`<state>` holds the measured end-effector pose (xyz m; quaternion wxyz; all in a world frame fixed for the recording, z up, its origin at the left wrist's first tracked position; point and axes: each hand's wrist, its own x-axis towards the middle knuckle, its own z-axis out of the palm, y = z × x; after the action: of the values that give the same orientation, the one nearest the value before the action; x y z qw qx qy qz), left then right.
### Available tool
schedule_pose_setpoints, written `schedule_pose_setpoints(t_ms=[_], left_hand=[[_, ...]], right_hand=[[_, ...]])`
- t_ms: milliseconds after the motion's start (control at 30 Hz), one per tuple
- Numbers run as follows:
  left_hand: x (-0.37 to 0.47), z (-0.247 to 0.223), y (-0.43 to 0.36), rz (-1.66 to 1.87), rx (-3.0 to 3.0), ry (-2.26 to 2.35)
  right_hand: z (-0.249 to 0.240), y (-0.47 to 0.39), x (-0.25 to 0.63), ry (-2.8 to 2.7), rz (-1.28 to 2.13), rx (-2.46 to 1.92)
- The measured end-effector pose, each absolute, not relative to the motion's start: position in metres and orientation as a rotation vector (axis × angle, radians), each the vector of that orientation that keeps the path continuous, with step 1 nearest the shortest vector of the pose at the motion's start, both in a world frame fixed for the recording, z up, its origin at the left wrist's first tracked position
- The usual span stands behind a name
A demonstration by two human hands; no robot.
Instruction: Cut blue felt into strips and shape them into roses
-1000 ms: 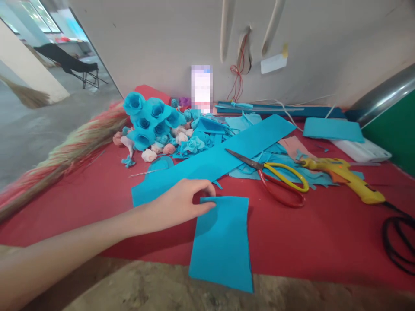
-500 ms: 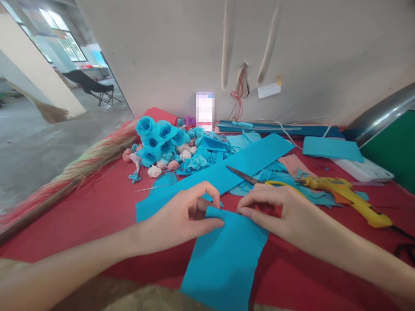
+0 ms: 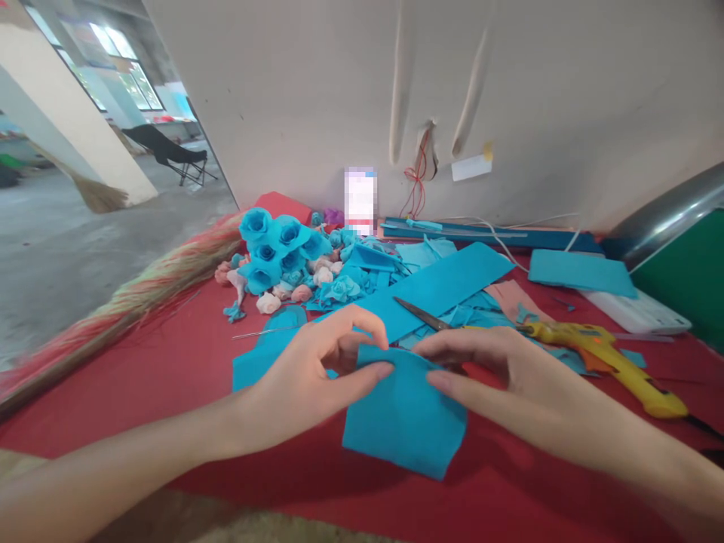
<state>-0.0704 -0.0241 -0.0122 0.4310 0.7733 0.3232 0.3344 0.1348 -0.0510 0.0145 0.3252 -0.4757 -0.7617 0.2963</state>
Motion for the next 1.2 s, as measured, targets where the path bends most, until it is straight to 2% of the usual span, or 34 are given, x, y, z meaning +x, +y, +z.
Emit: schedule_pose_setpoints(t_ms=[167,400,533,700,900,1067,1200], left_hand=[[-0.069,-0.009,-0.023,0.846,2.025,0.836],[-0.067,0.021,-0.021,0.570,2.201,0.592],[-0.061,0.023,-0.018,0.517,2.226,0.570],[-0.062,0.023,-0.012,0.520,2.277,0.448],[-0.085,0.034,0.008,0.356,2.318,0.281],[-0.073,0.016,0.013,0.869,1.877,0.459],[-0.052,0.000,0.000,0.673,1.823,0.520]], right_hand=[[0.013,-0.044,0.139,-1.985,0.733,-1.293],[0.015,-0.040,0.138,-1.950,0.987,-1.248],[0.012,-0.040,0.135,-1.872,1.117,-1.216],[0.011,-0.039,0.138,-1.696,1.183,-1.223],[0.022,-0.034,0.153,-1.610,1.245,-1.135],[0.023,-0.035,0.155,-1.573,1.210,-1.094],[0.022,-0.035,0.150,-1.569,1.178,-1.120]])
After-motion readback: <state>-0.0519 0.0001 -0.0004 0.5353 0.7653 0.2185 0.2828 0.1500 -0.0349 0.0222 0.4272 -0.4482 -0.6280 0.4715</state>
